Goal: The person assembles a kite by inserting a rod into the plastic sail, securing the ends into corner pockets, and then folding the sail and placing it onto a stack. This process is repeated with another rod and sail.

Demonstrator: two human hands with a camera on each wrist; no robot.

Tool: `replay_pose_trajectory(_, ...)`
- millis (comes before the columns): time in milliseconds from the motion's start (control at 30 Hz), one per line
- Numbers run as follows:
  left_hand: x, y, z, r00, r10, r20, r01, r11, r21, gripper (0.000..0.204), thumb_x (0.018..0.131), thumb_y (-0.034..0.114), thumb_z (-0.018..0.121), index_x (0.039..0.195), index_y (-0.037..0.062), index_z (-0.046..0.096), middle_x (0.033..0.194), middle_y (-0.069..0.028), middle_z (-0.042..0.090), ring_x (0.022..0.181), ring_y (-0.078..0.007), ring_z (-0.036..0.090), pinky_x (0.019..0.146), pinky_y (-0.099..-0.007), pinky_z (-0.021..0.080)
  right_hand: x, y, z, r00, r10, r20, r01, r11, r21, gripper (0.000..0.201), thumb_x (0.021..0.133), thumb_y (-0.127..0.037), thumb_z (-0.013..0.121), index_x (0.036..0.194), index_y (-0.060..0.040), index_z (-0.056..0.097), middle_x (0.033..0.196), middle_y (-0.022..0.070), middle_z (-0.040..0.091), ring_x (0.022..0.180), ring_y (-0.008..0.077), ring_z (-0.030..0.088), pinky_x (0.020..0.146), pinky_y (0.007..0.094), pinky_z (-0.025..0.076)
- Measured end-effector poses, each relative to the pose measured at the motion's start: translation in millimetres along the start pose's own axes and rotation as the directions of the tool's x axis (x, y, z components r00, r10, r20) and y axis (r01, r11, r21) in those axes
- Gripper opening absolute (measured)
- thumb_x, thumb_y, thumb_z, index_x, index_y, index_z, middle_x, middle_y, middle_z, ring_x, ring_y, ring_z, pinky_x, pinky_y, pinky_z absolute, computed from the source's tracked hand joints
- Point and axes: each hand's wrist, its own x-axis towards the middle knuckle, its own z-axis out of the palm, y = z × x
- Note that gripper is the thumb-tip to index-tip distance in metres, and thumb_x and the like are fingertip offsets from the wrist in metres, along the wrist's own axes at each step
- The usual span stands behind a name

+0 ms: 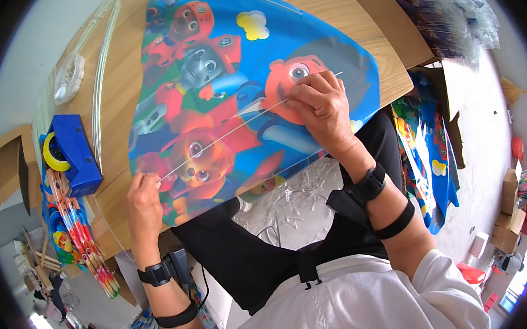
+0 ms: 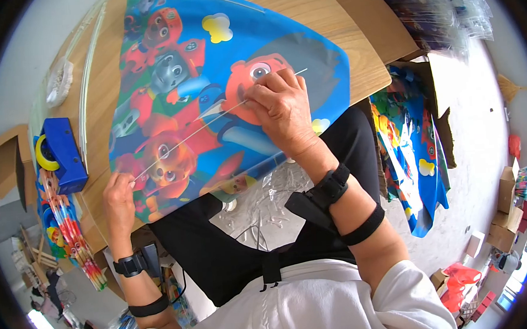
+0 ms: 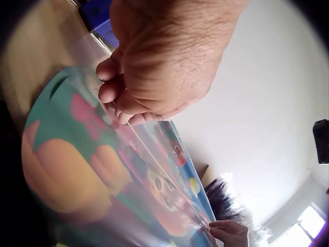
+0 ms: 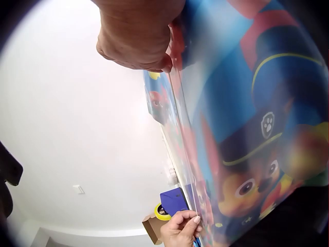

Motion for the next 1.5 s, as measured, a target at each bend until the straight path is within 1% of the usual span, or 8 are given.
replay_pose_trajectory(300, -3, -4, -2, 0.998, -0.06, 0.026, 0.059, 0.998, 0.026, 0.007, 0.08, -0.006, 0.054, 0.085, -0.0024, 0.057, 0.082, -0.0202, 0.055, 0.083, -0.042, 0.058, 0.074, -0.0452, 0.047, 1, 1, 4, 1.0, 0.009, 0.008, -0.009, 0.999, 0.031, 0.005, 0.074, -0.014, 0.066, 0.079, -0.013, 0.066, 0.084, -0.0009, 0.06, 0.089, 0.0232, 0.053, 0.078, 0.0378, 0.039)
replay_pose_trajectory(367, -3, -8, 0, 0.999, 0.04, -0.027, -0.04, 0.999, 0.026, 0.006, 0.078, -0.005, 0.053, 0.084, -0.0039, 0.054, 0.078, -0.0176, 0.05, 0.072, -0.0363, 0.054, 0.063, -0.0391, 0.043, 1, 1, 4, 1.0, 0.004, 0.008, -0.004, 1.0, 0.024, 0.008, 0.073, -0.013, 0.067, 0.08, -0.0116, 0.066, 0.084, 0.0001, 0.06, 0.088, 0.0234, 0.053, 0.078, 0.0369, 0.04)
replay_pose_trajectory(567, 2, 1, -6, 0.998, -0.034, 0.049, 0.034, 0.999, 0.004, 0.008, 0.079, -0.008, 0.052, 0.085, -0.0042, 0.054, 0.085, -0.0196, 0.053, 0.077, -0.0392, 0.056, 0.066, -0.0422, 0.045, 2, -1, 5, 0.999, -0.02, -0.038, 0.02, 1.0, -0.017, 0.009, 0.07, -0.012, 0.067, 0.079, -0.0132, 0.067, 0.083, -0.0006, 0.058, 0.087, 0.0221, 0.054, 0.077, 0.0369, 0.04)
replay_pose_trajectory(967, 27, 32, 18, 0.997, 0.067, 0.026, -0.068, 0.997, 0.035, 0.014, 0.072, -0.009, 0.056, 0.085, -0.003, 0.054, 0.082, -0.0154, 0.053, 0.078, -0.0348, 0.055, 0.068, -0.0399, 0.044, -4, 0, 2, 0.999, 0.029, -0.019, -0.028, 0.998, 0.049, 0.014, 0.066, -0.01, 0.071, 0.079, -0.0123, 0.068, 0.085, -0.0018, 0.058, 0.088, 0.021, 0.053, 0.082, 0.0384, 0.039)
replay_pose_trajectory(1167, 43, 52, 22, 0.988, 0.141, 0.066, -0.146, 0.986, 0.077, 0.014, 0.073, -0.007, 0.058, 0.085, 0.0, 0.056, 0.082, -0.014, 0.054, 0.077, -0.0356, 0.056, 0.065, -0.0435, 0.044, -5, 3, 2, 0.998, 0.056, -0.012, -0.055, 0.997, 0.06, 0.014, 0.066, -0.013, 0.071, 0.08, -0.0145, 0.067, 0.084, -0.0023, 0.057, 0.087, 0.0202, 0.052, 0.085, 0.0389, 0.037)
replay_pose_trajectory(1367, 48, 53, 25, 0.984, 0.164, 0.076, -0.167, 0.985, 0.035, 0.01, 0.075, -0.006, 0.056, 0.084, -0.0012, 0.055, 0.081, -0.0152, 0.053, 0.074, -0.0357, 0.057, 0.061, -0.0427, 0.044, -5, 3, 3, 0.998, 0.063, 0.004, -0.064, 0.996, 0.058, 0.01, 0.068, -0.014, 0.07, 0.078, -0.0148, 0.067, 0.083, -0.0014, 0.056, 0.089, 0.0198, 0.052, 0.087, 0.0383, 0.037)
replay_pose_trajectory(1433, 48, 54, 24, 0.984, 0.16, 0.078, -0.164, 0.986, 0.038, 0.01, 0.075, -0.006, 0.056, 0.084, -0.0013, 0.055, 0.081, -0.0153, 0.052, 0.074, -0.0358, 0.057, 0.061, -0.0426, 0.044, -5, 3, 5, 0.997, 0.063, -0.042, -0.06, 0.995, 0.085, 0.003, 0.069, -0.013, 0.062, 0.072, -0.0137, 0.064, 0.08, 0.0001, 0.055, 0.088, 0.0212, 0.05, 0.087, 0.0397, 0.037)
replay_pose_trajectory(1500, 48, 54, 25, 0.985, 0.154, 0.081, -0.158, 0.987, 0.041, 0.01, 0.075, -0.006, 0.055, 0.084, -0.0013, 0.055, 0.081, -0.0154, 0.052, 0.074, -0.0359, 0.057, 0.061, -0.0425, 0.044, -5, 3, 5, 0.997, 0.07, -0.043, -0.066, 0.994, 0.09, 0.003, 0.069, -0.013, 0.063, 0.072, -0.0136, 0.064, 0.08, 0.0001, 0.055, 0.087, 0.0212, 0.05, 0.087, 0.0398, 0.037)
